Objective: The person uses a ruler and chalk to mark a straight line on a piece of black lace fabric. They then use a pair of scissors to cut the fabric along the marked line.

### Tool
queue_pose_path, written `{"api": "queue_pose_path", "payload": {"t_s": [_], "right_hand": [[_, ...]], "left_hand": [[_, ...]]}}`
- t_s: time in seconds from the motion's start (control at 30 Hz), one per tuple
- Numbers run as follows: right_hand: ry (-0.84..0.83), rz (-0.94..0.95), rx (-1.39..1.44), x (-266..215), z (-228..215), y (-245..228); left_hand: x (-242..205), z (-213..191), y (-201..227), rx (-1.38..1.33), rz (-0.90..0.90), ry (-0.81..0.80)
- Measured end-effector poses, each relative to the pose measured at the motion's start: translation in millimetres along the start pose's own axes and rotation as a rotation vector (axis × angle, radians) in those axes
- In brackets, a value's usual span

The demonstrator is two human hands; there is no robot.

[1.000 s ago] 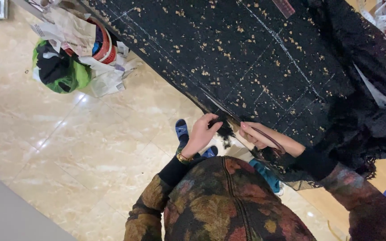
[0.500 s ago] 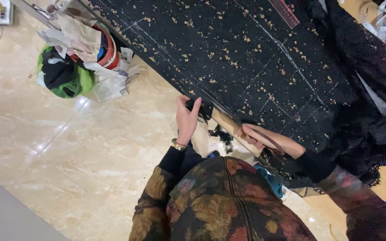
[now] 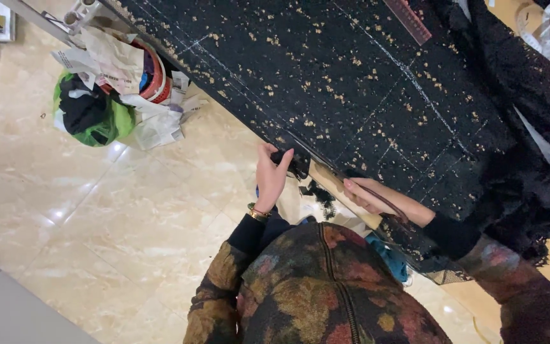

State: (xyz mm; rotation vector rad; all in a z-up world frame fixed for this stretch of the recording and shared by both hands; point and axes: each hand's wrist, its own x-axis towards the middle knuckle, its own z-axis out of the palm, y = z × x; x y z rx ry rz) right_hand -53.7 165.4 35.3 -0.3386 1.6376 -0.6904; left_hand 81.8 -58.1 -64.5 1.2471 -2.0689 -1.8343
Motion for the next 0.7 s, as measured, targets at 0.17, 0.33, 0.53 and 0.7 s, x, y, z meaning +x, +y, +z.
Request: {"api": "queue_pose_path", "payload": {"t_s": [0.17,0.33,0.53,0.7], "right_hand": [[-0.069,0.046,0.02,-3,-4,-21],[-0.119,0.048,0.027,26,-3,-20],[-0.165,0.046,0.131,51,-7,-13],[-0.348,0.122,0.34,67,-17,-10]], "left_hand": [[-5,-9,14,-0.076,-0.006,-0.049],[-1,-9,11,-0.083,0.009,-0.058],[7,-4,-6,-0.045,0.036,-0.034],[4,-9,3,-0.1,0.027,-0.083]]}}
